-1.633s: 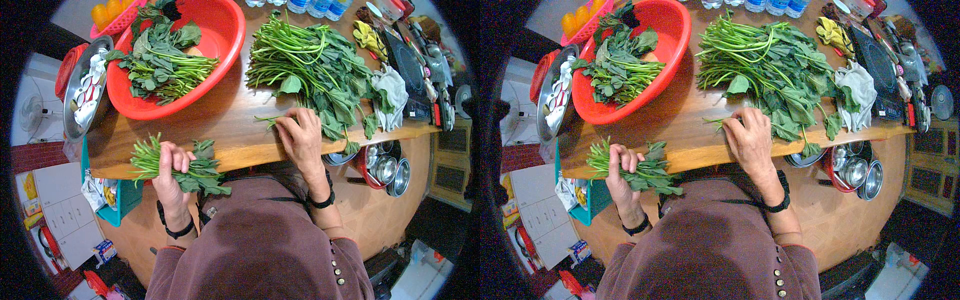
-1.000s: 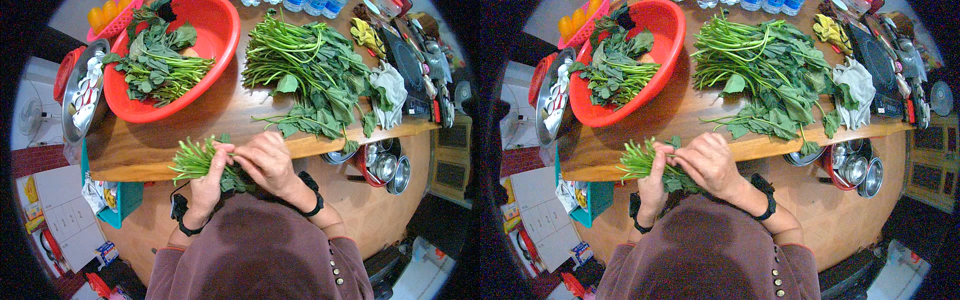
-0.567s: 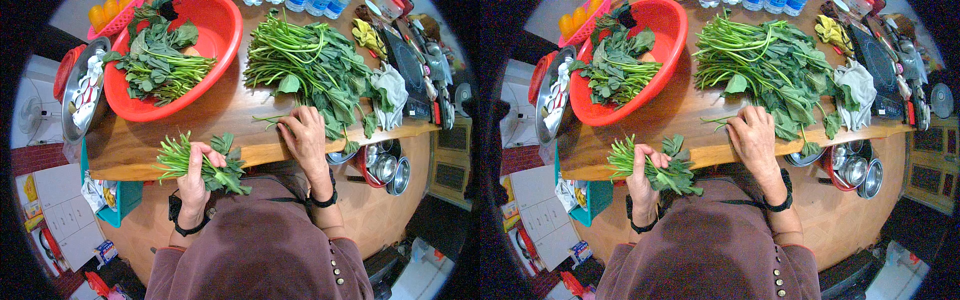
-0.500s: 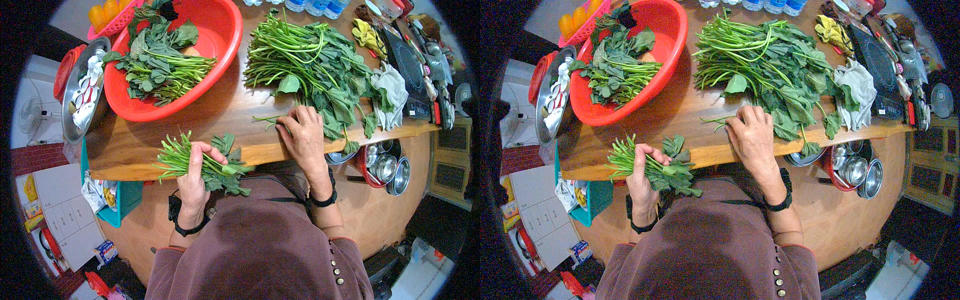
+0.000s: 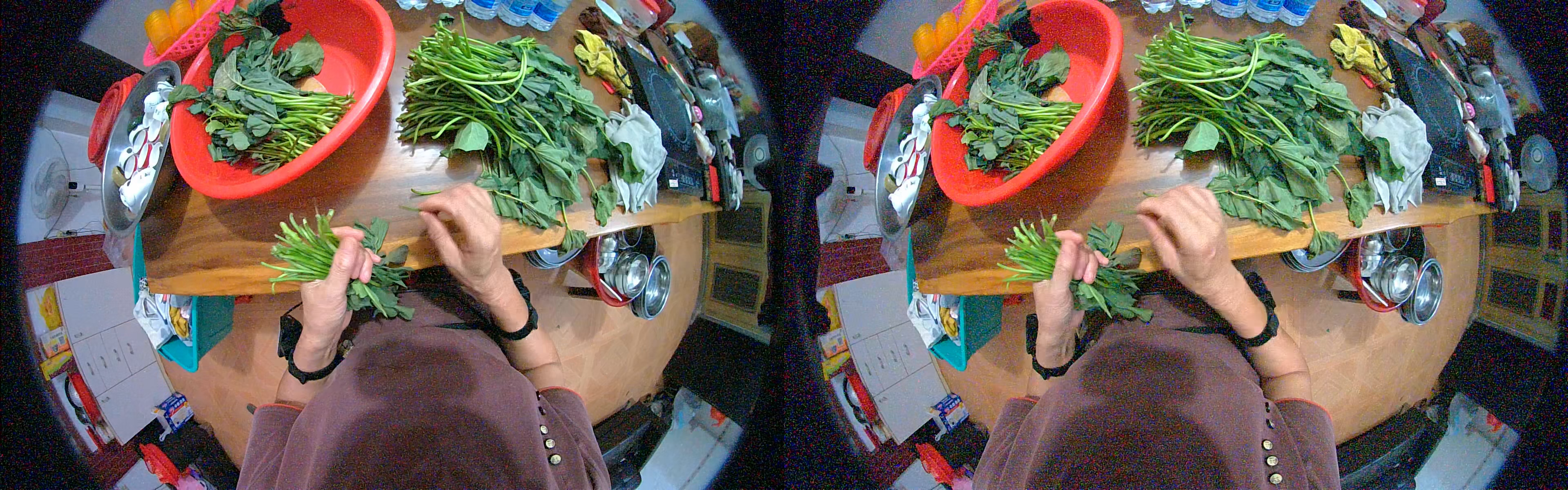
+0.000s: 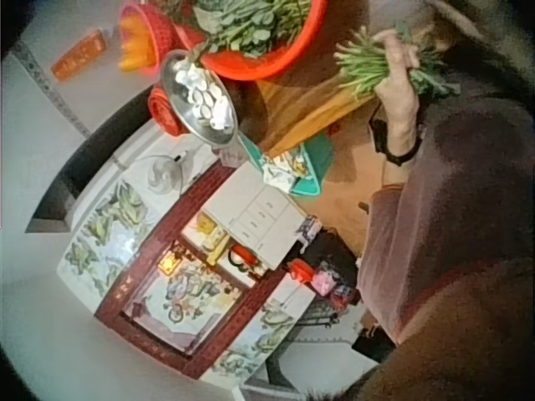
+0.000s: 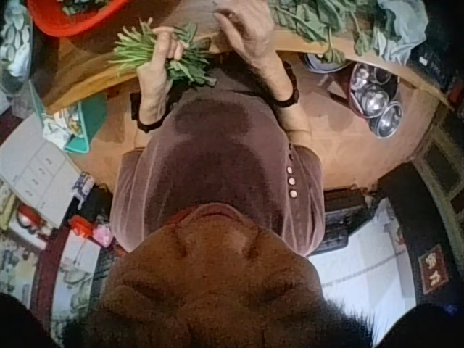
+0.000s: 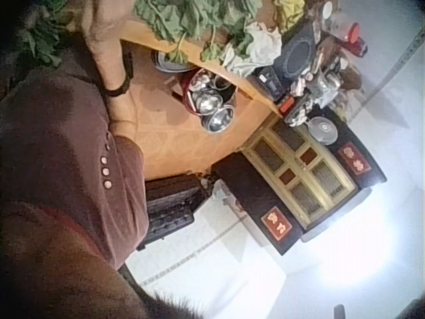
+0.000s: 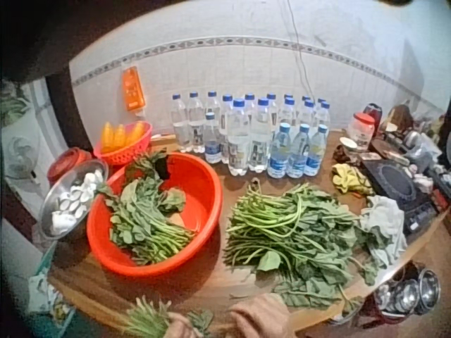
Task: The person repeatedly picks up leafy green vegetable stems, snaps off the lower ends, and places the trimmed stems into a red bowl. The person also removes leaves from some stems and sets them aside on the table.
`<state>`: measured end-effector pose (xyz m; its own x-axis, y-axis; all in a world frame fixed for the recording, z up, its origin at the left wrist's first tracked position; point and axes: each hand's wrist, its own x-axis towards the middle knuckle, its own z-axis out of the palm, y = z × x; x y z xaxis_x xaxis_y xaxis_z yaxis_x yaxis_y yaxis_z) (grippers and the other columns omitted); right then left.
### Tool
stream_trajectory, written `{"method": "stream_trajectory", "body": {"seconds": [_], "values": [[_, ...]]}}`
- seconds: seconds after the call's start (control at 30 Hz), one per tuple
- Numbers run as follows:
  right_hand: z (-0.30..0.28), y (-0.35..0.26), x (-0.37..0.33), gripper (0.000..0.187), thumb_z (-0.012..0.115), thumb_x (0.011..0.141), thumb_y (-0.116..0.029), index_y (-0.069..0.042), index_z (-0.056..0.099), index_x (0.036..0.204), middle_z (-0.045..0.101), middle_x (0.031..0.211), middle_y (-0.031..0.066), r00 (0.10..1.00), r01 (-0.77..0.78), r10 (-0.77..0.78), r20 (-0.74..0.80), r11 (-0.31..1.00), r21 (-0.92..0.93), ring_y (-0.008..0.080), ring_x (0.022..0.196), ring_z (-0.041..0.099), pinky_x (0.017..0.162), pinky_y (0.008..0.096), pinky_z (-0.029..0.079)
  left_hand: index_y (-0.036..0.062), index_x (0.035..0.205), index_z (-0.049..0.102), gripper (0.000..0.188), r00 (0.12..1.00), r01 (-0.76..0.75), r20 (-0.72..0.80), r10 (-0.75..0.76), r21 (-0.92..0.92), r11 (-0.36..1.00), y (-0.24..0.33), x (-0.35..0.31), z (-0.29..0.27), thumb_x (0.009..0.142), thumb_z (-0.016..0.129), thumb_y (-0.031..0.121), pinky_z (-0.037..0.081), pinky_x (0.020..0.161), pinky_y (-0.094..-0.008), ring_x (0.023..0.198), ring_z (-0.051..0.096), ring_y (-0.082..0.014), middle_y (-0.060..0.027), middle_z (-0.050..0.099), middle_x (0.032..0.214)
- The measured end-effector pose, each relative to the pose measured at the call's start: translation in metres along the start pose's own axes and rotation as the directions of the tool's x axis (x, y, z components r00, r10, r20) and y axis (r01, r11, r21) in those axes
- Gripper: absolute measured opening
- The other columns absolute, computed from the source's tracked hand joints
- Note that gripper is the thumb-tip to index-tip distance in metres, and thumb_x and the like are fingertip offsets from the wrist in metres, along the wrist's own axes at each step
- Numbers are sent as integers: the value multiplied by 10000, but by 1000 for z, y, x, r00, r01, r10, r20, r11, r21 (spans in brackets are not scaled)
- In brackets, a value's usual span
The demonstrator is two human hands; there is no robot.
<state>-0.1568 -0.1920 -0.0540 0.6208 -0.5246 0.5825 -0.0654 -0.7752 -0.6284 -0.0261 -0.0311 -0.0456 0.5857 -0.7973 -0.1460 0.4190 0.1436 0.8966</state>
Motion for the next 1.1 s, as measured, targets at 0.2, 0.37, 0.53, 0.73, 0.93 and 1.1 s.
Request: {"method": "stream_trajectory", "body": {"seconds": [0.2,0.37,0.53,0.73,0.93,1.1], "values": [[30,-31,-3,213,775,777,-99,-73,666,959,604,811,63,996,86,-90,14,979,183,270,764,607,716,410,453,-38,1307,577,377,989,147,-38,-144,64,987,3,-9,14,1015,646,190,491,725,-267,707,537,-86,14,550,814],[27,-34,-5,256,786,762,-56,-68,688,999,633,804,60,996,58,-70,55,980,192,268,745,605,725,389,453,-33,1260,600,326,994,103,-18,-106,-114,988,-2,-7,8,1097,475,219,454,674,-273,712,470,-102,14,481,757],[1,-6,-3,254,761,772,-43,-73,704,1018,627,878,81,993,29,-27,118,999,-20,286,826,594,737,406,446,52,1091,595,306,990,-131,-72,120,-173,976,9,1,-13,1113,401,288,526,920,-398,1020,621,-223,-105,605,1091],[-28,24,-3,205,759,772,-106,-114,695,966,580,1001,57,986,28,40,164,918,-396,279,991,561,834,420,433,114,1011,542,276,980,-198,-49,192,-152,968,31,2,-35,1114,398,325,497,874,-418,755,525,-169,-11,496,788],[-31,28,-4,183,746,767,-121,-127,697,943,587,1027,44,952,82,79,295,864,-497,269,1022,563,854,411,430,125,1024,554,257,988,-149,-68,140,-155,977,27,4,-33,1118,395,303,490,829,-380,655,435,-113,35,394,715],[-23,35,-8,133,627,800,-174,-103,633,913,563,1039,60,949,136,36,313,849,-511,266,1061,540,866,426,416,110,1037,566,266,991,-129,-63,122,-124,984,27,4,-30,1119,392,293,489,813,-380,643,434,-113,39,386,695]]}}
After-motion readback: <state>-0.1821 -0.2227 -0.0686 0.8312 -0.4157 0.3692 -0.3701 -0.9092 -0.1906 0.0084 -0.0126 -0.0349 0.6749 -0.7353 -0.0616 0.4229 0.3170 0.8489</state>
